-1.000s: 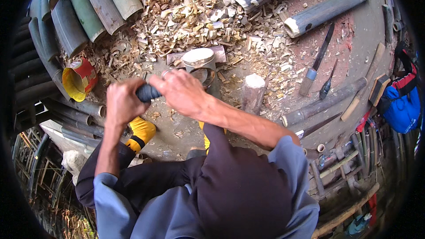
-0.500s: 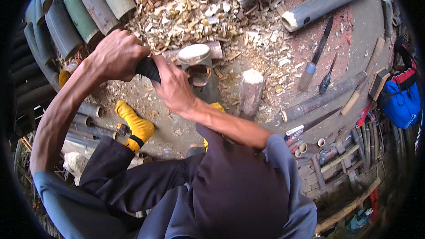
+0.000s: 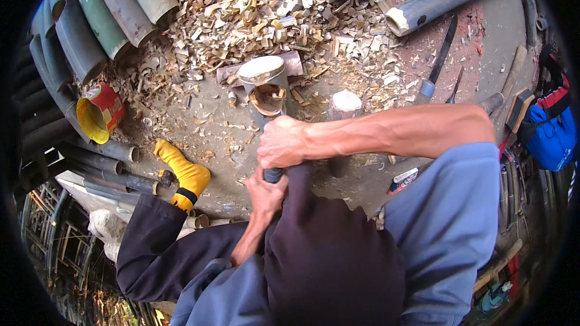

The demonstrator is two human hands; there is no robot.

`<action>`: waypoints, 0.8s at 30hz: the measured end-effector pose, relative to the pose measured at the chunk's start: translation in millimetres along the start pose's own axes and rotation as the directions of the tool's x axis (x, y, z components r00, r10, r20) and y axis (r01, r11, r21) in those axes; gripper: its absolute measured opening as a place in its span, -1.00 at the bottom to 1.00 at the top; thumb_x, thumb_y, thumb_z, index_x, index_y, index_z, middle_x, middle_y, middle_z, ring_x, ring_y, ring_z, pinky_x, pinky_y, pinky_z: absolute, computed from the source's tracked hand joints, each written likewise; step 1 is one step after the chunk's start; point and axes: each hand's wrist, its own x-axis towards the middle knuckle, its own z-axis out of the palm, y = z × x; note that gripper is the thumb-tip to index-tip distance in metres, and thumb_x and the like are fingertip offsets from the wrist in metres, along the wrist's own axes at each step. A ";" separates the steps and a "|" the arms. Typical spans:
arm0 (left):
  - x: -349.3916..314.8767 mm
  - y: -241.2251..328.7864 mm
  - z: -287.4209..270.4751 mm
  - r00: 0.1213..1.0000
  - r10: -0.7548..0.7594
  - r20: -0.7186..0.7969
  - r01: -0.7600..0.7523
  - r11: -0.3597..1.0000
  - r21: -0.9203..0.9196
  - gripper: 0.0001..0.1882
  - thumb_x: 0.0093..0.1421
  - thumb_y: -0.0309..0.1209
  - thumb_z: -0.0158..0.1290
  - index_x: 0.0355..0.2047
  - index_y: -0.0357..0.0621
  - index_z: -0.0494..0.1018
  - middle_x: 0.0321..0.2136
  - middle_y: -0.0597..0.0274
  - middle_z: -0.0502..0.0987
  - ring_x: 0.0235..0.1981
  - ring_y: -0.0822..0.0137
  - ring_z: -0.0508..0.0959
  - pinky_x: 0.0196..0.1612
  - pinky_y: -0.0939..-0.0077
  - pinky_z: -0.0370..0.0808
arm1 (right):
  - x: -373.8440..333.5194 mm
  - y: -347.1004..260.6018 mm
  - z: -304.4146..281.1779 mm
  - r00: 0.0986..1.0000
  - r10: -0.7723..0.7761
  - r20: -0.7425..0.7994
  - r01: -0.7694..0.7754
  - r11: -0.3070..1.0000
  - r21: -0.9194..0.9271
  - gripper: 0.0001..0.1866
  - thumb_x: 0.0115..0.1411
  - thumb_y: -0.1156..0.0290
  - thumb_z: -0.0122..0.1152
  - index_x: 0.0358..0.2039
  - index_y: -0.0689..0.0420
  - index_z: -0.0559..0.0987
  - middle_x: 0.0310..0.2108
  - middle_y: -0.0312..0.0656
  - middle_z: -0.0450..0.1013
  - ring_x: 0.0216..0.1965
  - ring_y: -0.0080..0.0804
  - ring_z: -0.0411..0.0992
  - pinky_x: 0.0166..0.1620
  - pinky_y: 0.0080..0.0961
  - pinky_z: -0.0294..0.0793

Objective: The person uses a wooden block and a knife-like tool to hollow out and shape a bamboo pipe, turning the pipe over and using the block to hammer the tool through the wood. They then use a smaller tool to refine the hole in the bamboo.

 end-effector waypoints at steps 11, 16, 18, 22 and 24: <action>117.1 86.1 -165.0 0.817 0.417 0.399 -0.561 0.412 0.718 -0.73 -0.29 -0.48 0.16 -0.46 -0.13 0.50 -0.58 0.04 0.55 -0.59 0.12 0.57 -0.42 0.29 0.54 | 50.7 -4.5 -20.0 0.602 0.465 -0.649 -0.414 0.877 0.245 -0.76 -0.06 0.57 0.10 -0.31 0.13 0.42 -0.60 -0.11 0.40 -0.37 -0.18 0.48 -0.35 -0.34 0.49; 140.4 202.1 -135.0 0.623 0.285 0.729 -0.704 -0.203 0.681 -0.94 -0.21 -0.45 0.11 -0.64 -0.13 0.51 -0.69 0.19 0.52 -0.67 0.25 0.54 -0.61 0.43 0.49 | 38.9 3.2 -11.1 0.075 0.597 -0.798 -0.274 0.782 0.560 -0.77 -0.06 0.65 0.04 -0.31 0.22 0.40 -0.51 0.00 0.45 -0.47 -0.08 0.50 -0.37 -0.28 0.52; 135.9 229.8 -122.4 0.589 0.264 0.764 -0.701 -0.303 0.646 -0.92 -0.15 -0.40 0.13 -0.63 -0.12 0.53 -0.69 0.22 0.52 -0.69 0.31 0.52 -0.63 0.47 0.48 | 33.3 1.6 -19.7 -0.080 0.679 -0.730 -0.151 0.715 0.682 -0.76 -0.08 0.63 0.10 -0.33 0.19 0.40 -0.47 0.04 0.47 -0.48 -0.04 0.51 -0.45 -0.26 0.52; 129.6 115.7 -143.3 0.776 0.267 0.571 -0.629 0.264 0.732 -0.82 -0.18 -0.34 0.12 -0.67 -0.21 0.50 -0.72 0.04 0.50 -0.67 0.16 0.54 -0.56 0.32 0.50 | 17.0 -10.6 -11.4 0.499 0.525 -0.690 -0.508 0.822 0.258 -0.70 -0.14 0.58 0.21 -0.31 0.13 0.43 -0.59 -0.17 0.42 -0.41 -0.24 0.49 -0.37 -0.34 0.47; 88.2 67.5 -166.7 0.822 0.048 0.567 -0.348 0.830 0.436 -0.71 -0.13 -0.33 0.15 -0.47 -0.33 0.48 -0.74 0.14 0.47 -0.73 0.25 0.47 -0.60 0.39 0.46 | -3.0 -45.2 -14.5 0.432 0.355 -0.829 -0.383 0.904 0.188 -0.44 -0.15 0.44 0.31 -0.05 0.07 0.40 -0.34 -0.18 0.39 -0.17 -0.28 0.40 -0.06 -0.33 0.35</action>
